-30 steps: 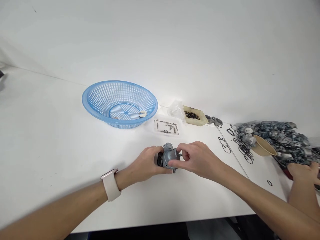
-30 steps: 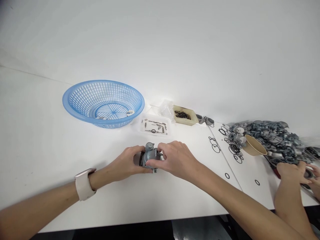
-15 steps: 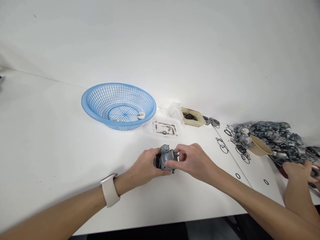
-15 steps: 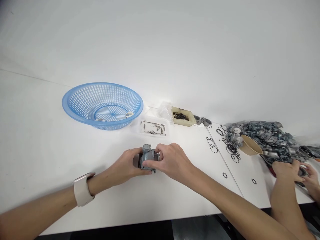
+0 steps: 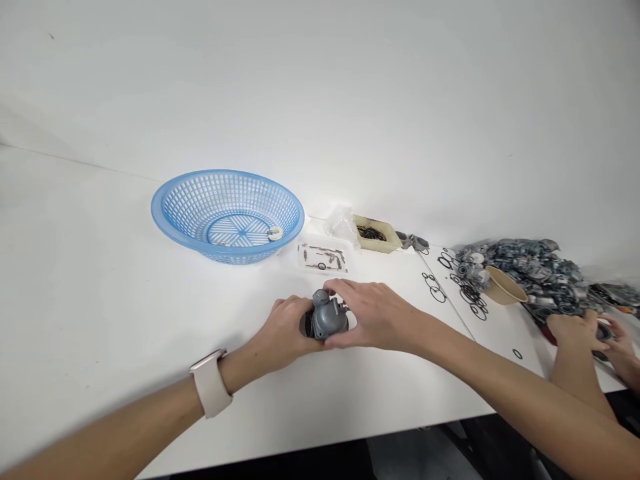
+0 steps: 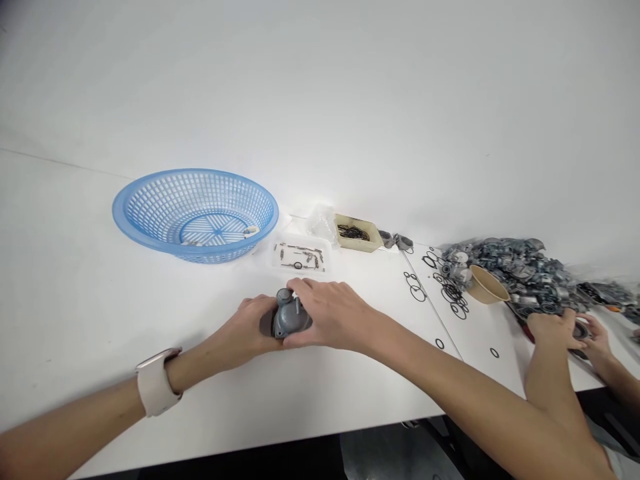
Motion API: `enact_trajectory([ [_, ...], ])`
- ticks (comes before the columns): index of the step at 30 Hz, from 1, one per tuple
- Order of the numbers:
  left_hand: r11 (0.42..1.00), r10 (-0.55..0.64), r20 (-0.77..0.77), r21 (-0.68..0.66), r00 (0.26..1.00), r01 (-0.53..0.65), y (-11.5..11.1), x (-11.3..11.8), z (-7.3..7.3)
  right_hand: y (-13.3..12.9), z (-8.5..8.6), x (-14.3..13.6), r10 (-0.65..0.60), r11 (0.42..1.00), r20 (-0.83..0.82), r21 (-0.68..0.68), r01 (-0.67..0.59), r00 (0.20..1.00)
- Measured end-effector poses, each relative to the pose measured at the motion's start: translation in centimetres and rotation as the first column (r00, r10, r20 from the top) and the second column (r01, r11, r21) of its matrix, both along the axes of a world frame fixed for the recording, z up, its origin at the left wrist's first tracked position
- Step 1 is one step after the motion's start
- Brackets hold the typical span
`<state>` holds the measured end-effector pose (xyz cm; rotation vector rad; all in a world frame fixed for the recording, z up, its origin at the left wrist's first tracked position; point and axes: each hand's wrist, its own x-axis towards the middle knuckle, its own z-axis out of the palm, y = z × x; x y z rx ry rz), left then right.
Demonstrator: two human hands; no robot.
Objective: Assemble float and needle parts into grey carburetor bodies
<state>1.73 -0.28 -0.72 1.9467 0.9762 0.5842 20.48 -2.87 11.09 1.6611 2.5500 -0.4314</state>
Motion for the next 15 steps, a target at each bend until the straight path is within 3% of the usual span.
enact_trajectory([
  [4, 1.000, -0.006, -0.021, 0.028, 1.000, 0.007, 0.1, 0.1, -0.2, -0.3, -0.8, -0.1, -0.053, 0.995, -0.086, -0.089, 0.045, 0.995],
  [10, 0.999, -0.023, -0.038, 0.044, 0.999, 0.024, 0.0, 0.2, -0.4, -1.0, -2.5, 0.6, -0.075, 0.997, -0.174, -0.048, 0.068, 0.982],
  [15, 0.999, -0.026, -0.046, 0.046, 0.999, 0.028, 0.0, 0.1, -0.3, -1.0, -2.5, 0.6, -0.065, 0.998, -0.150, -0.026, 0.061, 0.987],
])
